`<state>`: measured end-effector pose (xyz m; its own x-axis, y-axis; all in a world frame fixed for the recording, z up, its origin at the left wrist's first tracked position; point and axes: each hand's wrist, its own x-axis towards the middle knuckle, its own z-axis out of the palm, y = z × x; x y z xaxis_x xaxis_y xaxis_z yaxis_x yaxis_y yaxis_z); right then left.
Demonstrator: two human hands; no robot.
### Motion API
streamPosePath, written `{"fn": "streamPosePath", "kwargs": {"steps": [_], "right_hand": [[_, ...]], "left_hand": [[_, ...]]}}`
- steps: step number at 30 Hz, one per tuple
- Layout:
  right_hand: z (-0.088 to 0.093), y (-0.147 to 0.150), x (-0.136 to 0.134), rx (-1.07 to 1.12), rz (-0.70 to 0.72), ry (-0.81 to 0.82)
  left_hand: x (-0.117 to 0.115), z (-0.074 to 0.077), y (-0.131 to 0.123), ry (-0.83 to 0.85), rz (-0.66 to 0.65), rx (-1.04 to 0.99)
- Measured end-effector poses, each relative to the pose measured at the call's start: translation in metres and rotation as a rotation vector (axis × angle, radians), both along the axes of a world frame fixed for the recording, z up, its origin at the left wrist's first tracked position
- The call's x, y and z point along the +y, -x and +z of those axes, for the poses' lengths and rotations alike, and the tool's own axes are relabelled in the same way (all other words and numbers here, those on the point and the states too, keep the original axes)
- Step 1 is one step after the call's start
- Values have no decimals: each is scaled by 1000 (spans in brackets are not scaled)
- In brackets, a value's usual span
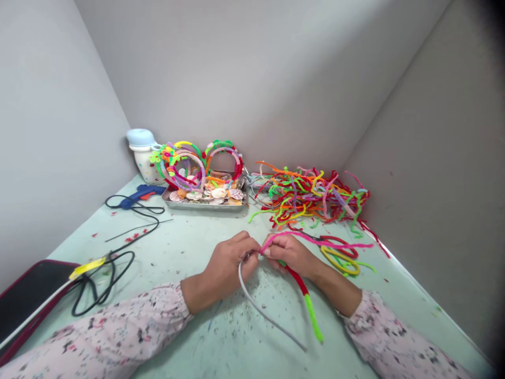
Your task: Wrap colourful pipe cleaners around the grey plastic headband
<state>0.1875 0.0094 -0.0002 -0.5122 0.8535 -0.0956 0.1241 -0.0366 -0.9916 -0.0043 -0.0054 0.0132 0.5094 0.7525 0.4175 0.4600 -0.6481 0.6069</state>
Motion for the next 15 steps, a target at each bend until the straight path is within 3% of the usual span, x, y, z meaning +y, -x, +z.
{"fn": "streamPosePath", "kwargs": {"steps": [5,11,15], "right_hand": [[-2,0,-1,-15,-62,-88],[-5,0,-2,-24,-103,-118],[-5,0,-2,-49,-102,-135]], "left_hand": [[2,-3,-2,59,33,-84],[0,-2,-4,255,40,-227],[-1,-1,-4,281,84,-219]]}}
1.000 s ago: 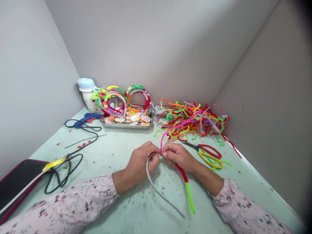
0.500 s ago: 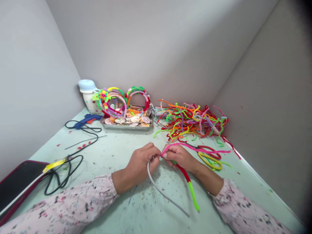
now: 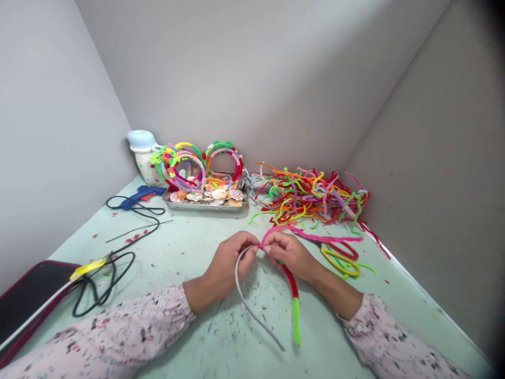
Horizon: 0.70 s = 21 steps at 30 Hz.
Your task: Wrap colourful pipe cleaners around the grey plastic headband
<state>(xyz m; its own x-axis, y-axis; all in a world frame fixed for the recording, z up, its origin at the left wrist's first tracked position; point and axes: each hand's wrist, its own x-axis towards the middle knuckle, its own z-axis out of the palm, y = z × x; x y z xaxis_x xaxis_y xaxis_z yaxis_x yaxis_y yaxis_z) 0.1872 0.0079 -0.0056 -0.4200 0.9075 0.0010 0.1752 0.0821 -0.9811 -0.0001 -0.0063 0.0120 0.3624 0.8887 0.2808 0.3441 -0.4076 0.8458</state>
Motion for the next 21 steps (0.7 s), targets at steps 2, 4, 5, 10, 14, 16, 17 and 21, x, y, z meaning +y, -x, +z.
{"fn": "streamPosePath", "kwargs": {"steps": [2,4,5,10,14,16,17,21], "right_hand": [[0,0,0,-13,-4,1],[0,2,-1,-7,-2,7],[0,2,-1,1,-1,9],[1,5,-1,9,-15,-5],[-1,4,-1,3,-23,-25],[-2,4,-1,-1,-23,-29],[-2,4,-2,-6,-21,-30],[-4,3,-2,-28,-10,-46]], "left_hand": [[0,-1,0,-7,21,17],[1,-2,0,0,30,19],[1,-3,0,7,32,17],[3,-4,0,20,59,37],[3,-3,1,26,61,79],[3,-3,1,35,62,80],[2,-2,1,43,63,75],[2,-2,1,102,50,37]]}}
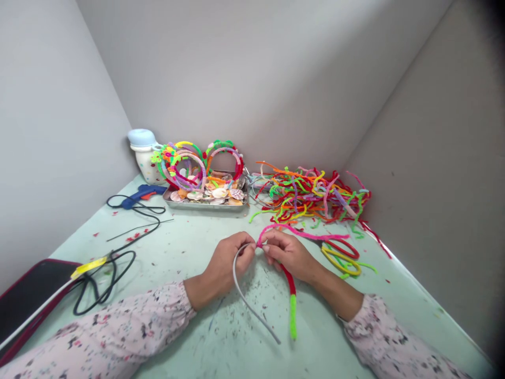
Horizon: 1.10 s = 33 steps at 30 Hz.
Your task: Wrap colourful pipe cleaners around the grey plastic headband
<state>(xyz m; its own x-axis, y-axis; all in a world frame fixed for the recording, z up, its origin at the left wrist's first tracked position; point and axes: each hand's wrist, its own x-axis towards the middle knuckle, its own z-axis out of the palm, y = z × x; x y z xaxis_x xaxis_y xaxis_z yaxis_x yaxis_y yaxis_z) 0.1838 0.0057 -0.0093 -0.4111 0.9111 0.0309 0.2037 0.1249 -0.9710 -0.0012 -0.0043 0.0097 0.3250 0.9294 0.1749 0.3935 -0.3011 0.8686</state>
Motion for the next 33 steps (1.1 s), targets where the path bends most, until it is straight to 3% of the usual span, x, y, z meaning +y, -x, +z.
{"fn": "streamPosePath", "kwargs": {"steps": [5,15,21,33], "right_hand": [[-1,1,-1,-2,-10,-23],[5,2,-5,-102,-19,-236],[2,1,-3,-112,-19,-256],[3,2,-4,-139,13,-187]], "left_hand": [[1,-2,-1,81,-25,-73],[4,-6,-2,123,-57,-169],[5,-3,-1,162,-87,-164],[10,-10,1,204,-124,-135]]}}
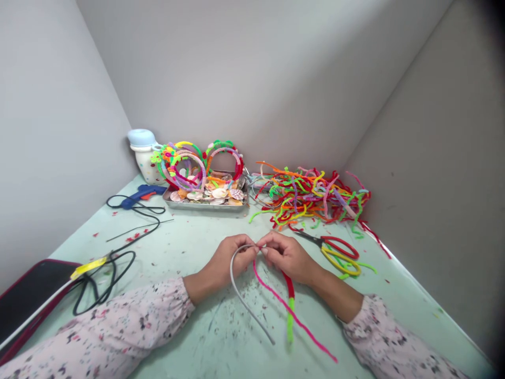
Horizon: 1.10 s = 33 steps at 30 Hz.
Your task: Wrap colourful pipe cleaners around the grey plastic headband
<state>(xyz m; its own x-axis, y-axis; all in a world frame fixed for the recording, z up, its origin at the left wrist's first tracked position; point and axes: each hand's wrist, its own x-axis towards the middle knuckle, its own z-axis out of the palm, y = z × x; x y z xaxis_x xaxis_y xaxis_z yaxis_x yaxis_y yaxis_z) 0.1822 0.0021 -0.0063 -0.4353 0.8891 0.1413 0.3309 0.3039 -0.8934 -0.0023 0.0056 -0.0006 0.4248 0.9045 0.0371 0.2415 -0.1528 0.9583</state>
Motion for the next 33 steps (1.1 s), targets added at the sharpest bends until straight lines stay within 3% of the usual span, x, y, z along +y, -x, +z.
{"fn": "streamPosePath", "kwargs": {"steps": [10,20,29,33], "right_hand": [[0,-1,2,-5,-7,44],[3,-2,3,104,4,215],[7,-5,5,164,39,367],[6,-5,7,208,41,371]], "left_hand": [[-1,3,0,-99,-2,75],[0,2,0,-172,-23,160],[0,6,2,-400,-17,319],[-1,5,1,-383,2,301]]}}
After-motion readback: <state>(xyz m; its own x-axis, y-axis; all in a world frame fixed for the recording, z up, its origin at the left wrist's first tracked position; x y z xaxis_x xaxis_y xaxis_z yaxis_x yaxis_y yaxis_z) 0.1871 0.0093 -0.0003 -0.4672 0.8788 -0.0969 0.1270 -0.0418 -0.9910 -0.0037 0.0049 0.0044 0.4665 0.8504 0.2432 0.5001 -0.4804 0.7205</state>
